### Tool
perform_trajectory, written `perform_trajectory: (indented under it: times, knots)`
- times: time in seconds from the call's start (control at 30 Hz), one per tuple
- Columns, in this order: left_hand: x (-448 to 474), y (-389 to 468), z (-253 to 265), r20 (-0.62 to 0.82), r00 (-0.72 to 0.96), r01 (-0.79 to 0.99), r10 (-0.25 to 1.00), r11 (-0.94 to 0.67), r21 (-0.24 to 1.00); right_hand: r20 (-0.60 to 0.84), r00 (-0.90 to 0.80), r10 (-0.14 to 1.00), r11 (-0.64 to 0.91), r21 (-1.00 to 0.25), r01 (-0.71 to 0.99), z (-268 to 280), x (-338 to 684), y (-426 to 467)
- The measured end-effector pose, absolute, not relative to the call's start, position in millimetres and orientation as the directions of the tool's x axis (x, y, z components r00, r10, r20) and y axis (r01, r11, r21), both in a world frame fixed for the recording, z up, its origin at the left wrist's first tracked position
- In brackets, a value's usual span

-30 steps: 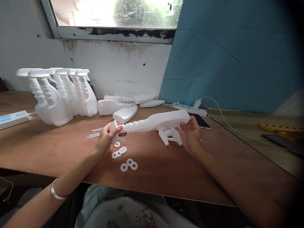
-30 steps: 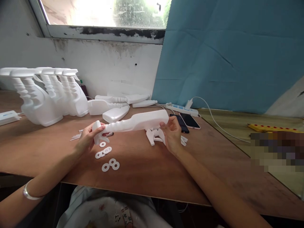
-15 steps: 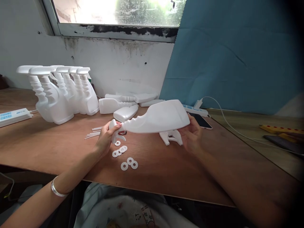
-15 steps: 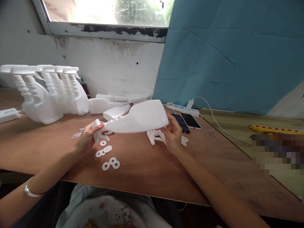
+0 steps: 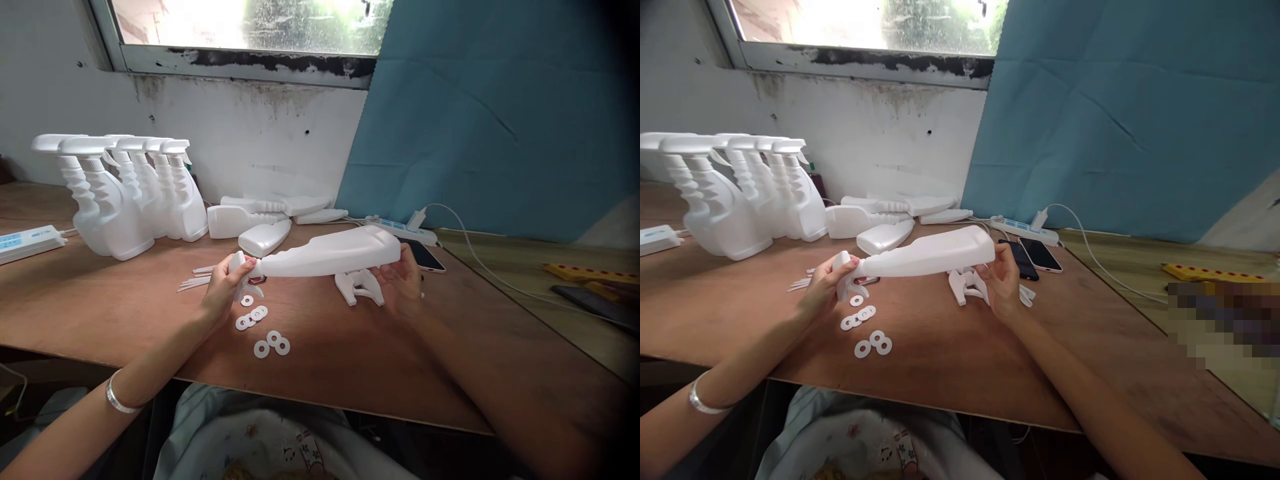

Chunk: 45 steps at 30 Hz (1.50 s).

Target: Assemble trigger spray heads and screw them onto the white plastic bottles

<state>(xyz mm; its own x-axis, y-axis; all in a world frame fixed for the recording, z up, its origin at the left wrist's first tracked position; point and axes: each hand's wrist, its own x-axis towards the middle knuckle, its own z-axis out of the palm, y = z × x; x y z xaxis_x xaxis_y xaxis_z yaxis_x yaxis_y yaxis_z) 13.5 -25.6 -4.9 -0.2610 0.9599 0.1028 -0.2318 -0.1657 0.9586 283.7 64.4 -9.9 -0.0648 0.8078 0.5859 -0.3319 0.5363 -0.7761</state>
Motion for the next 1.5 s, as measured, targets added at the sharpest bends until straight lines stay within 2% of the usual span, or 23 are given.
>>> perform_trajectory:
  times: [0.27,0.5,0.6,0.73,0.97,1.17,1.37,1.5]
  knots:
    - [15,-27,-2,0.114,-0.26,-0.21,0.959,-0.171,0.963,0.631,0.013,0.775,0.611,-0.745,-0.27,-9,283,66]
    - [15,-29,-1,0.142,-0.282,-0.17,0.949,-0.195,0.966,0.608,0.04,0.793,0.608,-0.784,-0.124,-20,288,77]
    - [15,-29,-1,0.137,-0.3,-0.162,0.944,-0.192,0.968,0.619,0.041,0.784,0.62,-0.784,-0.012,-22,289,75]
    - [16,-28,1,0.111,-0.321,-0.185,0.94,-0.178,0.967,0.672,0.014,0.74,0.663,-0.734,0.15,-18,288,67]
    - [16,-28,1,0.106,-0.332,-0.204,0.937,-0.181,0.962,0.75,0.023,0.661,0.726,-0.646,0.236,-16,289,59]
    - [15,-28,0,0.086,-0.349,-0.219,0.933,-0.17,0.961,0.743,0.011,0.669,0.726,-0.656,0.207,-24,291,64]
    - [14,-26,-3,0.083,-0.354,-0.223,0.931,-0.17,0.96,0.638,-0.06,0.767,0.636,-0.77,-0.051,-22,288,66]
    - [15,-27,-2,0.07,-0.34,-0.234,0.938,-0.157,0.959,0.611,-0.065,0.789,0.607,-0.791,-0.079,-15,286,61]
